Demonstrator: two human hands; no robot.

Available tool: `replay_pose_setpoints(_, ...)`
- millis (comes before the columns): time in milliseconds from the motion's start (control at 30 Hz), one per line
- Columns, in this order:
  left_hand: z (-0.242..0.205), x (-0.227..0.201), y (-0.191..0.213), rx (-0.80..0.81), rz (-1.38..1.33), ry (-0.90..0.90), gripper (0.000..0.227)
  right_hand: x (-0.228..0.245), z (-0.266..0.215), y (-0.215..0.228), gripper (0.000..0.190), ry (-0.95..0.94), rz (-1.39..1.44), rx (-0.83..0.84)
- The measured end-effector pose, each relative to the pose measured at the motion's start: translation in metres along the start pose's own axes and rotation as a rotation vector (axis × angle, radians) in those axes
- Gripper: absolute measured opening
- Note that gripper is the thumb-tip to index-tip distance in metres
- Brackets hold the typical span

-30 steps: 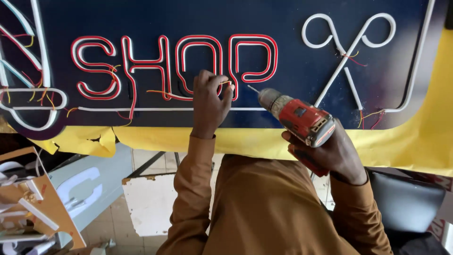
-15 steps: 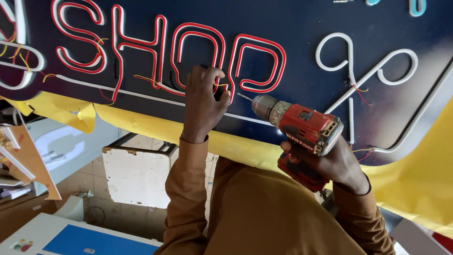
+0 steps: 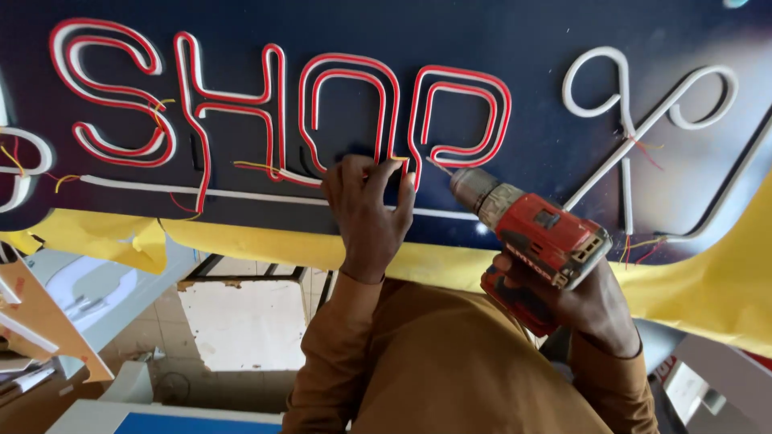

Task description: The person uses a cordless drill to make holes in a neon sign board. They systematically drill along the outlines of the letters and symbols, including the words 'BARBER SHOP' and a pair of scissors, while holding the board steady with their other hand.

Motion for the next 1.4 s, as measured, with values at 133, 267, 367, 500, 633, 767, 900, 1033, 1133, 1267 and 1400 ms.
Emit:
replay_pose_setpoints(133, 0.005, 0.001, -0.005, -0.011, -0.034, 0.024, 0.012, -0.009, 0.004, -0.009, 0.051, -0.046, 0.124, 0.014)
replay_pose_setpoints(267, -0.002, 0.002, -0.009, 0.015, -0.044, 0.068, 0.010, 0.002, 0.004, -0.024, 0.065, -0.039, 0.267, 0.079)
replay_pose_setpoints(367, -0.002, 0.005, -0.011, -0.009, -0.041, 0.050, 0.011, 0.008, 0.016, -0.028, 0.058, -0.093, 0.240, 0.066)
replay_pose_setpoints(500, -0.005, 0.006, -0.014, -0.039, -0.039, 0.025, 0.011, 0.004, 0.023, -0.022, 0.031, -0.158, 0.081, 0.027)
replay_pose_setpoints(633, -0.004, 0.005, -0.009, -0.055, -0.064, 0.002, 0.011, 0.006, 0.021, -0.007, 0.052, -0.068, 0.067, 0.069)
replay_pose_setpoints(767, -0.006, 0.005, -0.009, -0.033, -0.102, -0.034, 0.013, 0.019, 0.026, 0.002, 0.076, -0.014, 0.219, 0.220)
replay_pose_setpoints(900, -0.008, 0.008, -0.011, 0.014, -0.108, -0.071, 0.023, 0.087, 0.044, -0.030, 0.035, 0.073, -0.164, 0.270)
replay_pose_setpoints(1033, -0.014, 0.013, -0.013, 0.034, -0.102, -0.112, 0.023, 0.073, 0.048, 0.024, 0.078, -0.090, -0.063, 0.181)
replay_pose_setpoints(1133, -0.014, 0.012, -0.011, 0.068, -0.098, -0.169, 0.025, 0.091, 0.067, 0.006, 0.076, -0.172, -0.074, 0.296)
replay_pose_setpoints(1267, -0.008, 0.009, -0.006, 0.103, -0.100, -0.205, 0.032, 0.092, 0.079, 0.006, 0.068, -0.376, -0.446, 0.045)
replay_pose_setpoints(1400, -0.008, 0.011, -0.005, 0.106, -0.173, -0.261, 0.031, 0.078, 0.082, 0.020, 0.021, 0.057, -1.174, 0.380)
Point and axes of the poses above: each hand's wrist, its own z-axis towards the middle knuckle, its own y-axis out of the back of the hand, x = y × z, the point moved 6 cm from there along z, towards the middle knuckle, and after that the axes turned 2 degrees about -y, right-handed, at the moved point
